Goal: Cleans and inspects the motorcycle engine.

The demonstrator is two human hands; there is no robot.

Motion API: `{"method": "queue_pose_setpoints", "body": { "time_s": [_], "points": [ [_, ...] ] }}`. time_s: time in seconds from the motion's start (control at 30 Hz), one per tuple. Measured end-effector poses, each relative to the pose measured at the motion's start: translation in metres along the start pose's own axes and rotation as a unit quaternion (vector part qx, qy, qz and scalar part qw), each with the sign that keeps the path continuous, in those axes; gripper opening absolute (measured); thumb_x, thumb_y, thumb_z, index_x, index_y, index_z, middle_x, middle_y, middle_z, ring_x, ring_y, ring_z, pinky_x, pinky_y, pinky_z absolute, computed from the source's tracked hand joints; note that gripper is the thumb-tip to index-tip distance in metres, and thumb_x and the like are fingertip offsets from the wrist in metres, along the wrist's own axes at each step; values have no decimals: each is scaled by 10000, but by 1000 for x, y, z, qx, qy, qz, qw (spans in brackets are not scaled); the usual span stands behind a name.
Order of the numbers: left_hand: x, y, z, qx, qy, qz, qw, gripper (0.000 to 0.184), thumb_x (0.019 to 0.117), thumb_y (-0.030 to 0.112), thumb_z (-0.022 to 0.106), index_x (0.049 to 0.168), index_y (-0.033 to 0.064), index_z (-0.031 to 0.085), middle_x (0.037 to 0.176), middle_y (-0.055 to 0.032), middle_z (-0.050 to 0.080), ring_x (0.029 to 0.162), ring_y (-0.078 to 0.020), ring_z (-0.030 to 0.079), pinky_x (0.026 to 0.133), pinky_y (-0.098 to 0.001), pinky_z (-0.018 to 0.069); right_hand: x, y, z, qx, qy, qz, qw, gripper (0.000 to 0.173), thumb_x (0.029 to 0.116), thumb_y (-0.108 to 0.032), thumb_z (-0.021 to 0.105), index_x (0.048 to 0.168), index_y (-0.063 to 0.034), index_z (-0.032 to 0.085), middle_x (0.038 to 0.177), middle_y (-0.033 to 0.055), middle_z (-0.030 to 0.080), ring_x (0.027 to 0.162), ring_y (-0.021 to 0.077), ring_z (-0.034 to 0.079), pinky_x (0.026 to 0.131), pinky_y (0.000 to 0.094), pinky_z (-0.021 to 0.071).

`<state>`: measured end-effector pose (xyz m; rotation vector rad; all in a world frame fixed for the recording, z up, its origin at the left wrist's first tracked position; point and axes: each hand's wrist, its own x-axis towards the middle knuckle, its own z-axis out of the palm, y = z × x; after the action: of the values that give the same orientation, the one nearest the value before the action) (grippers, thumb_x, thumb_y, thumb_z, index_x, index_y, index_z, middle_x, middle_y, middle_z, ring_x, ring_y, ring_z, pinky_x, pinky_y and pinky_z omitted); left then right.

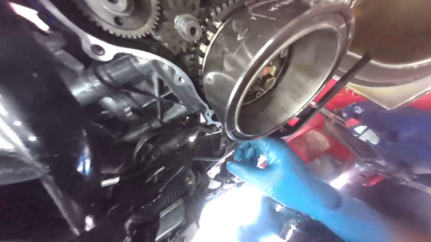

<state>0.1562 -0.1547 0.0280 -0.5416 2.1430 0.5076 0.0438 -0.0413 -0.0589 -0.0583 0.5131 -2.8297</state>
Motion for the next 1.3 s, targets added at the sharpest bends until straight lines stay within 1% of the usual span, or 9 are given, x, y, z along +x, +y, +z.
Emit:
{"method": "queue_pose_setpoints", "body": {
  "time_s": [0.33,0.4,0.5,0.6,0.73,0.87,0.97,1.13,1.3],
  "points": [
    [1,1,-2,12,-8,1,1000,166,940,39,638,962,-111,705,843,-121,714,729,-77,649,742,-256,542,16,-6,2,-103,-9,16,994,237,877,-348,777,901,-135,677,761,-86,637,623,-39,567,581,133,488],
    [0,1,-2,0,-7,1,1000,159,944,40,635,955,-104,703,839,-107,716,724,-60,645,736,-243,542,17,-5,3,-115,-6,8,993,294,876,-353,777,992,-96,692,797,-75,655,644,-33,583,603,134,508],
    [0,1,-3,-8,-10,6,1000,165,947,43,632,969,-104,704,861,-108,727,747,-56,657,761,-246,546,18,-4,4,-118,-11,4,993,519,880,-345,777,1274,-28,658,855,-65,674,674,-30,588,628,130,514],
    [0,-1,-3,-3,-11,24,1000,167,945,42,633,964,-108,703,849,-118,724,732,-68,657,744,-253,547,18,-2,5,-122,-9,0,992,628,878,-345,782,1388,-27,601,863,-67,672,685,-41,582,639,126,511],
    [0,-2,-3,-7,-13,37,999,166,944,36,631,967,-112,703,856,-119,730,751,-59,667,758,-239,548,17,-1,5,-177,-4,-22,984,597,911,-349,740,1413,-59,598,841,-39,672,657,-13,566,622,154,503],
    [0,-4,-3,-11,-11,45,999,165,939,34,630,956,-113,702,829,-117,720,705,-56,657,710,-226,544,15,-3,8,-365,57,-120,922,478,936,-339,649,1313,-48,687,728,22,670,583,118,589,554,277,504],
    [1,-3,-3,-12,-6,51,999,164,940,39,628,942,-105,708,817,-102,719,698,-37,650,702,-210,537,14,-5,9,-461,77,-159,870,461,962,-340,604,1329,-73,684,769,64,706,646,210,664,569,352,527],
    [2,-1,-5,-21,-20,32,999,170,962,52,614,954,-93,703,815,-79,714,689,-26,636,695,-217,535,14,-6,3,-550,73,-215,804,410,1013,-305,585,1359,-98,661,752,88,697,570,254,631,471,384,470],
    [3,1,-6,-21,-25,21,999,169,961,43,609,960,-96,706,829,-89,715,724,-32,640,728,-226,530,14,-10,4,-587,89,-211,776,408,1010,-293,585,1366,-109,658,857,95,730,684,263,686,537,380,514]
  ]
}}
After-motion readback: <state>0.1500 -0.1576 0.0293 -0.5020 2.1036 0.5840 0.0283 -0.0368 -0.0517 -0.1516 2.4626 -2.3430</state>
